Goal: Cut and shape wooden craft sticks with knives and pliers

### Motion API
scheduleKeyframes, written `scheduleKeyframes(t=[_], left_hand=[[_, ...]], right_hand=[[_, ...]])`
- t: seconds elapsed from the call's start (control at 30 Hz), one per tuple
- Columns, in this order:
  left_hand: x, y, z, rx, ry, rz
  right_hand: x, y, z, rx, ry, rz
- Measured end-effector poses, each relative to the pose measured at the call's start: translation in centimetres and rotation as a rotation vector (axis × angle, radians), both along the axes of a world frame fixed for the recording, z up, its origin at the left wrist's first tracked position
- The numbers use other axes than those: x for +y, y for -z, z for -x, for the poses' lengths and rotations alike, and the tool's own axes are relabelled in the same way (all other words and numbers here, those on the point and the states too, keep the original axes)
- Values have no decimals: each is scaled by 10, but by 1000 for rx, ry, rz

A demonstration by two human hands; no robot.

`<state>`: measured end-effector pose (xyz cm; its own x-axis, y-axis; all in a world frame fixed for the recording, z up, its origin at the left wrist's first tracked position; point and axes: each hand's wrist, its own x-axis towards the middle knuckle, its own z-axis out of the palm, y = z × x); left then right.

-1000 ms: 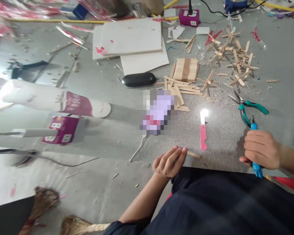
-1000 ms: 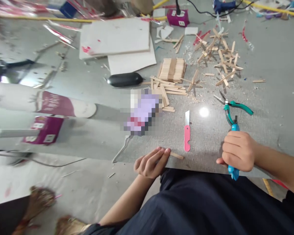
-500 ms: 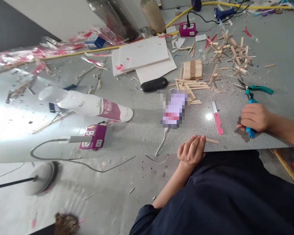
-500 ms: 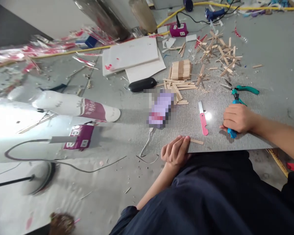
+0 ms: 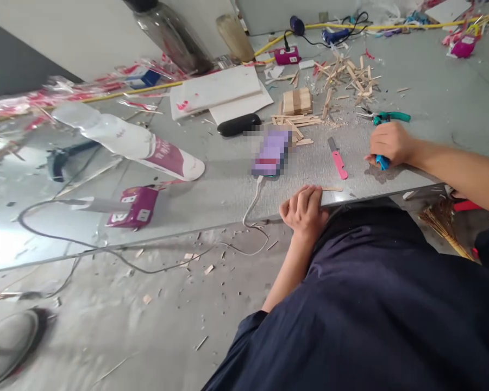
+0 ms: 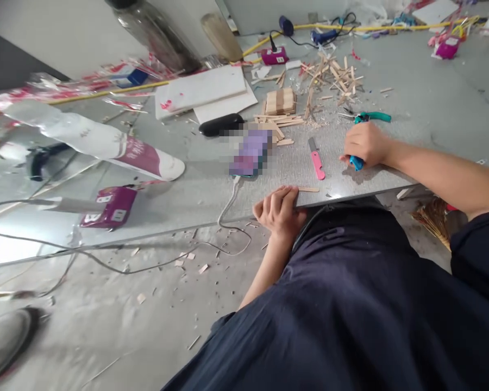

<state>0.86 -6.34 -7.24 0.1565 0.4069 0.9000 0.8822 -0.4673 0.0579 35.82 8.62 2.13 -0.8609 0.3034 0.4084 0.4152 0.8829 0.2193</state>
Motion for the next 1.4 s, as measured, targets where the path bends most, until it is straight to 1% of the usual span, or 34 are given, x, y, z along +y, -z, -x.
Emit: scheduleKeyframes(t=[0.1, 0.2, 0.27, 0.4, 0.47, 0.53, 0.6, 0.67, 0.7, 0.73, 0.77, 0.8, 0.83, 0.9, 0.93, 1.03, 1.1, 1.17, 1.2, 1.3, 1.33, 1.4], left_hand=[[-1, 4, -4, -26, -36, -1], [1, 8, -3, -26, -45, -30], [2, 12, 0, -29, -46, -33], [3, 22, 5, -71, -25, 24], [4, 26, 6, -115, 31, 44], [6, 29, 6, -129, 65, 10], [9, 30, 6, -107, 64, -60], [11, 32, 5, -88, 49, -109], [11, 33, 5, -94, 56, -104], [11, 33, 5, -114, 72, -79], [10, 34, 6, -139, 92, -37], [9, 35, 6, -157, 110, 7], [8, 35, 6, -161, 116, 43], [5, 33, 5, -123, 73, 53], [4, 32, 4, -98, 42, 30], [4, 28, 2, -73, 19, -66], [4, 28, 1, -59, 9, -67], [5, 31, 2, -42, -18, -38], [5, 34, 3, -51, -15, -20], [6, 43, 5, -149, 67, 50], [5, 46, 5, -170, 71, 87], [5, 48, 6, -153, 21, 137]], right_hand=[[6, 3, -3, 64, 5, 15], [8, 3, -6, 144, 20, 28], [6, -1, -9, 197, 18, 52], [-8, -18, -5, 361, 54, 213], [-17, -28, 2, 454, 65, 256], [-27, -36, 14, 588, 34, 319], [-38, -43, 28, 785, -67, 451], [-52, -48, 45, 991, -234, 577], [-61, -49, 54, 1065, -257, 627], [-69, -49, 64, 1049, -204, 685], [-77, -48, 75, 1008, -155, 741], [-85, -45, 87, 983, -146, 782], [-92, -41, 100, 956, -198, 818], [-102, -29, 126, 954, -399, 892], [-105, -22, 138, 1011, -455, 922], [-107, -6, 163, 1249, -449, 949], [-105, -2, 166, 1382, -462, 954], [-104, -3, 163, 1438, -471, 973], [-103, -4, 161, 1437, -459, 980], [-103, -5, 157, 1344, -435, 1010], [-103, -4, 158, 1327, -448, 1016], [-104, -1, 159, 1343, -511, 1019]])
